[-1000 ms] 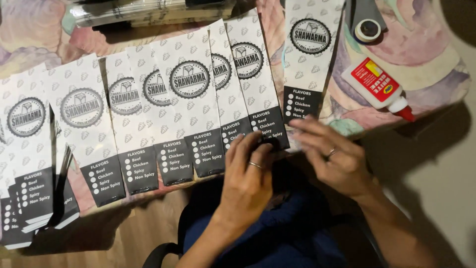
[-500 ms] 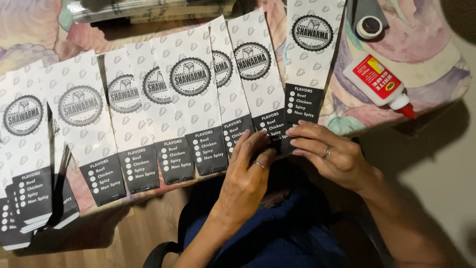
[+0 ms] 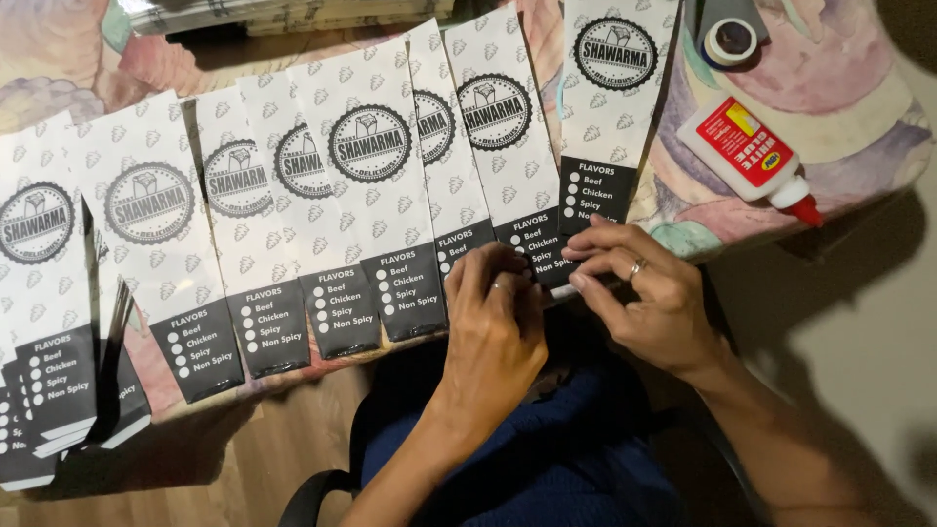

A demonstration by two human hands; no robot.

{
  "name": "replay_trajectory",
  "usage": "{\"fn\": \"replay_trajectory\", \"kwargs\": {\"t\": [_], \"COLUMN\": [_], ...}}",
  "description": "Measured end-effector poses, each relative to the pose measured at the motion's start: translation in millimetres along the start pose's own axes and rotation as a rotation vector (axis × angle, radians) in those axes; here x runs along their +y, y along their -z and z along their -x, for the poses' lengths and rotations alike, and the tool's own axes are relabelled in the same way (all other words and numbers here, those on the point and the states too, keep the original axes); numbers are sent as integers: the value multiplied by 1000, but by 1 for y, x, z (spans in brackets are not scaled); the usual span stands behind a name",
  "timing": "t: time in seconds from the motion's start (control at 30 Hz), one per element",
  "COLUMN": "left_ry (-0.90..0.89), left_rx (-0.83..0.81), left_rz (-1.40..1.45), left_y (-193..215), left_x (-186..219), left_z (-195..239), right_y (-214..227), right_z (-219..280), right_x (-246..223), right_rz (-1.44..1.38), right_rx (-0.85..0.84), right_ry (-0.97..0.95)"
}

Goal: Arranging paper bag templates in an overlapping row and applying white glue to the edges for assembly.

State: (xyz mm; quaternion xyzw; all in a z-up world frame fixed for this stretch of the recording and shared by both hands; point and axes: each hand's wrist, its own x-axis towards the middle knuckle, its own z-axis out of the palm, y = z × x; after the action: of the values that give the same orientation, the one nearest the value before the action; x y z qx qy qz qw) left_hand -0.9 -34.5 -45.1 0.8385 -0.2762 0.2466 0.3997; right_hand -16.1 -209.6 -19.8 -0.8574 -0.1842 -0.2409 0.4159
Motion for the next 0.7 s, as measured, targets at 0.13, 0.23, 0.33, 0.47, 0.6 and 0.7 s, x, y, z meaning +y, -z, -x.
{"fn": "replay_trajectory", "kwargs": {"t": [0.13, 0.23, 0.33, 0.47, 0.6, 0.7], "left_ry": [196, 268, 293, 358, 376, 374], "left_rx": [-46, -55, -62, -95, -113, -103], "left_rz": [85, 129, 150, 243, 270, 210], "left_y": [2, -2, 0, 6, 13, 7], "left_x": [1, -1, -2, -2, 4, 6], "left_z": [-3, -1, -1, -4, -10, -8], "right_y": [3, 4, -1, -3, 1, 0], "right_z": [-5, -9, -10, -6, -8, -8], "right_x": [-5, -7, -8, 1, 2, -1], "right_rz": [17, 0, -1, -54, -50, -40], "right_rx": [-20, -21, -5, 2, -27, -29], "right_ry": [-80, -98, -77, -110, -126, -125]}}
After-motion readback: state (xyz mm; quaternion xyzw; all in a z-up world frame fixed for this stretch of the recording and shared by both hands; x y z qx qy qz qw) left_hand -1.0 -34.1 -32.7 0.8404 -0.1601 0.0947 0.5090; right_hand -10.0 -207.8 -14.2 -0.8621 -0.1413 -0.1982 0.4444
